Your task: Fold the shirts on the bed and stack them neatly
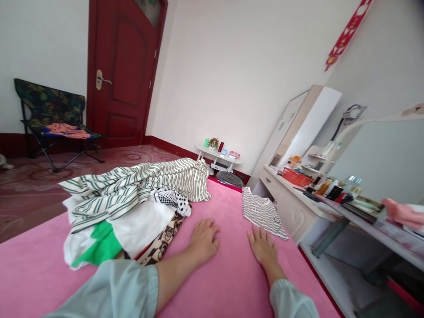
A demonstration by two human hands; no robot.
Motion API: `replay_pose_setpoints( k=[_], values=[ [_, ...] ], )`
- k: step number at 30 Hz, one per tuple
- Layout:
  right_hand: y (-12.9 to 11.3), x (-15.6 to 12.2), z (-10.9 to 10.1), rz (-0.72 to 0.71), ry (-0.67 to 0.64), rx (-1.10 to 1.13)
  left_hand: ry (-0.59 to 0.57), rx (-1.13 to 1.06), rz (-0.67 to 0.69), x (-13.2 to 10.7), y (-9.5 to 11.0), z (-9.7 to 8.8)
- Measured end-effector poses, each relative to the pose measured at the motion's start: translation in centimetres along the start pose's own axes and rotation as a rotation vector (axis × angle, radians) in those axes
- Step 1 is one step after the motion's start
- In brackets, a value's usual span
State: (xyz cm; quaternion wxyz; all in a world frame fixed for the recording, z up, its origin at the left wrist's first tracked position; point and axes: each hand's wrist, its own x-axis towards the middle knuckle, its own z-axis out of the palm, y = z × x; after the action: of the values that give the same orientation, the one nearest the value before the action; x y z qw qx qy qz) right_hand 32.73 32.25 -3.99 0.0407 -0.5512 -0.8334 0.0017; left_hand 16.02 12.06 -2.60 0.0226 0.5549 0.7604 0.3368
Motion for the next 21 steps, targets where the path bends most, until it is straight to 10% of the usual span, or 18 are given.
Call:
replay_pose_setpoints(
  k=[9,21],
  values=[
    [-4.6,-6.5,-0.3,-0.010,0.077,0.006,-0.027,0.128,0.058,-1.4,1.8,-0.6],
    [-0.2,-3.7,1.4,-0.298,0.223,0.609,-0.111,0.107,0.227,-1.6,-0.7,-4.5]
  ],
)
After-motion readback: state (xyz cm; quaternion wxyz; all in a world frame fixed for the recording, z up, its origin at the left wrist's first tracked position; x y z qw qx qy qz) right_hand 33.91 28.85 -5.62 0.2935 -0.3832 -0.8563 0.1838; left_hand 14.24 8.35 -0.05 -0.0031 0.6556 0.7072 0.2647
